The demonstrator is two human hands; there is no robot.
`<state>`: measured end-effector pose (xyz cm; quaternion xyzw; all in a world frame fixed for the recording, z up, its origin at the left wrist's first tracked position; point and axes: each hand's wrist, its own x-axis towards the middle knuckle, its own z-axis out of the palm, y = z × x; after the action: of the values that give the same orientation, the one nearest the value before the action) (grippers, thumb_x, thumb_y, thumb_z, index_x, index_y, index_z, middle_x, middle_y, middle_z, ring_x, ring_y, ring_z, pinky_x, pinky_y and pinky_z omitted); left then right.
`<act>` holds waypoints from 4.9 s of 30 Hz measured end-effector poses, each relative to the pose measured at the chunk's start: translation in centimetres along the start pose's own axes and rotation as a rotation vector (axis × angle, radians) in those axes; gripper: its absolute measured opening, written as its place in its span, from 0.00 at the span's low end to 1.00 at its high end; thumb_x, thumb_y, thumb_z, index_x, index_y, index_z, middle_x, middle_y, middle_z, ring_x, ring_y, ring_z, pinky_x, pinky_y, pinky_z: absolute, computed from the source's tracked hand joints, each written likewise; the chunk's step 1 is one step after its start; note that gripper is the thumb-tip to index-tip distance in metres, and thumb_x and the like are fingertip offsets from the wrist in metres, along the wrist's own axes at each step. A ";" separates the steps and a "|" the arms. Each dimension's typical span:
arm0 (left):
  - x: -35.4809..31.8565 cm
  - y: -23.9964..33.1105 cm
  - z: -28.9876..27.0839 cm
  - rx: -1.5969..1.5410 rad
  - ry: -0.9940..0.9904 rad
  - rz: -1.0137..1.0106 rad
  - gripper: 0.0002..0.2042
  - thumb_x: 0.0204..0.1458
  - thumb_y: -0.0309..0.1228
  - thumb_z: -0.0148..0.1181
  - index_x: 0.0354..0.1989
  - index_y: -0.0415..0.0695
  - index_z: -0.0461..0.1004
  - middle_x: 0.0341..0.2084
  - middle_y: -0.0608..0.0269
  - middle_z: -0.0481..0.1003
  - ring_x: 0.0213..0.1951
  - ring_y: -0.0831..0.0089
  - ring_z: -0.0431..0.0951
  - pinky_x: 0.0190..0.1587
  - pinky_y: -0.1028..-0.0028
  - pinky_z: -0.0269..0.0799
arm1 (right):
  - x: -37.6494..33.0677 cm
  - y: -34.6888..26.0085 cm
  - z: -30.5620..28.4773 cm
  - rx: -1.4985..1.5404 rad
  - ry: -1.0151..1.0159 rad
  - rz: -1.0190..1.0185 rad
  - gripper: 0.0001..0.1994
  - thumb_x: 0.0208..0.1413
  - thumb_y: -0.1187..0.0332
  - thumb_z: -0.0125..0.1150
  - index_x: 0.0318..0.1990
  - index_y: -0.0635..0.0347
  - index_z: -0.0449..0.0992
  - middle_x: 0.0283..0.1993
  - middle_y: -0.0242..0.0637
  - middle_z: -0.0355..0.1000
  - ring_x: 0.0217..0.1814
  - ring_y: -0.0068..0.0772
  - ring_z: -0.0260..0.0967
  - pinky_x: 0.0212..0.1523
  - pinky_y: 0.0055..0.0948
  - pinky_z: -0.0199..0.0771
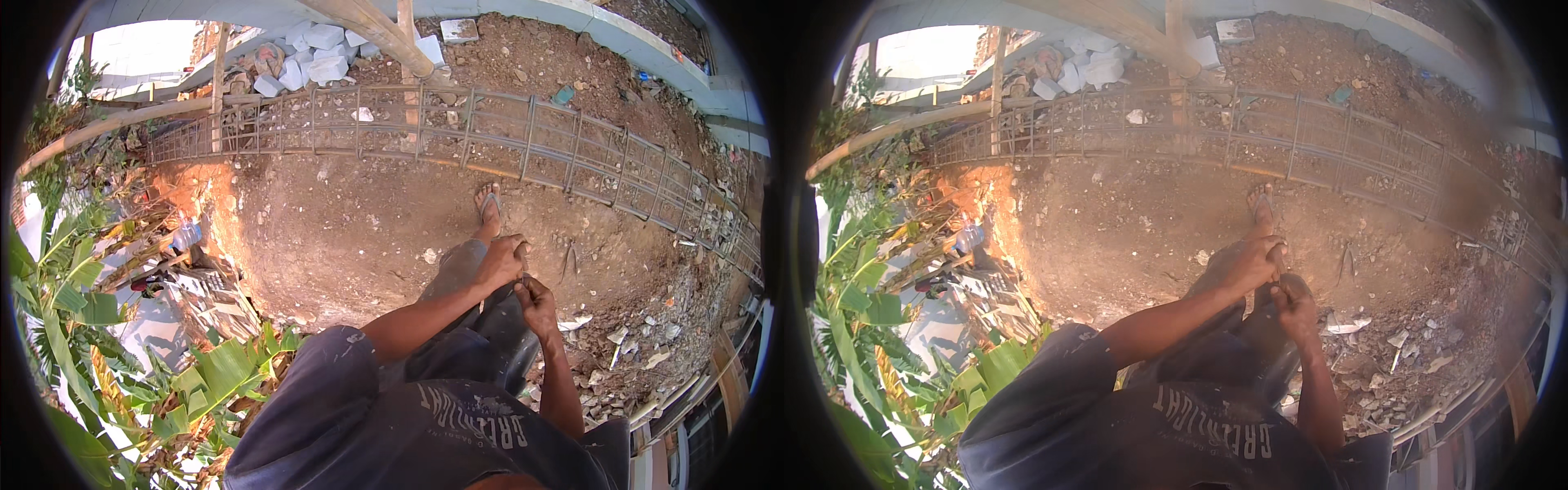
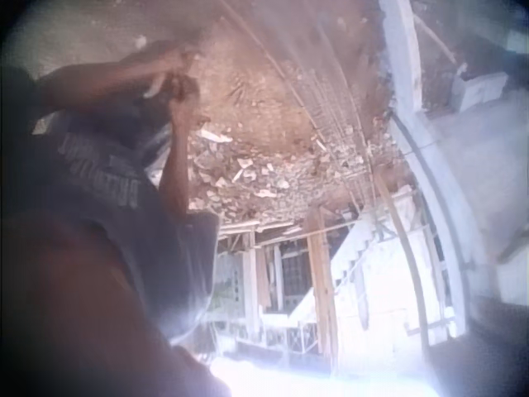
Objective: The person assembles a rebar grid on the ground at a construction site. They position intersecting steel bars and secure them by tying wire at the joints using a hand tool.
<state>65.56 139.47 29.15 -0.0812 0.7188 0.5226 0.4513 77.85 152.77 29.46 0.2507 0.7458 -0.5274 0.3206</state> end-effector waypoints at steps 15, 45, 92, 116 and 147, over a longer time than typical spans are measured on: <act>25.6 -13.9 -18.0 -0.674 0.838 -0.280 0.12 0.50 0.25 0.51 0.42 0.34 0.72 0.30 0.50 0.75 0.28 0.62 0.77 0.31 0.66 0.75 | 31.7 4.6 -15.7 -0.358 0.753 0.396 0.11 0.55 0.60 0.56 0.40 0.53 0.81 0.35 0.53 0.76 0.41 0.56 0.75 0.44 0.45 0.74; 28.6 -19.6 -28.3 1.257 0.290 0.492 0.15 0.61 0.29 0.48 0.54 0.41 0.71 0.55 0.44 0.69 0.57 0.45 0.68 0.60 0.56 0.63 | 34.8 6.5 -21.5 -1.473 -0.356 -0.311 0.10 0.55 0.68 0.56 0.38 0.63 0.79 0.41 0.41 0.77 0.42 0.38 0.77 0.38 0.33 0.80; 30.7 -12.9 -20.5 1.167 0.599 0.323 0.14 0.61 0.36 0.54 0.42 0.36 0.73 0.41 0.49 0.71 0.45 0.50 0.70 0.48 0.55 0.63 | 33.8 9.8 -16.6 -0.805 0.262 -0.084 0.17 0.61 0.61 0.49 0.51 0.63 0.70 0.53 0.51 0.64 0.61 0.51 0.60 0.65 0.51 0.52; 28.9 -20.1 -25.4 1.114 0.480 0.482 0.18 0.61 0.40 0.53 0.47 0.36 0.74 0.50 0.41 0.70 0.54 0.43 0.68 0.59 0.53 0.59 | 32.5 10.0 -17.8 -1.051 0.370 -0.155 0.15 0.66 0.60 0.43 0.48 0.63 0.68 0.49 0.51 0.66 0.58 0.51 0.61 0.64 0.49 0.54; 25.3 -14.2 -20.3 1.103 0.460 0.508 0.13 0.46 0.29 0.59 0.42 0.44 0.77 0.40 0.55 0.76 0.47 0.59 0.73 0.54 0.57 0.61 | 28.6 5.4 -14.1 -0.683 0.333 -0.009 0.12 0.64 0.65 0.43 0.47 0.60 0.71 0.48 0.55 0.70 0.49 0.64 0.67 0.47 0.55 0.67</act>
<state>47.81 125.44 1.94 0.2249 0.9568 0.1364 0.1236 59.57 168.83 8.19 0.2085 0.9216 -0.2021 0.2578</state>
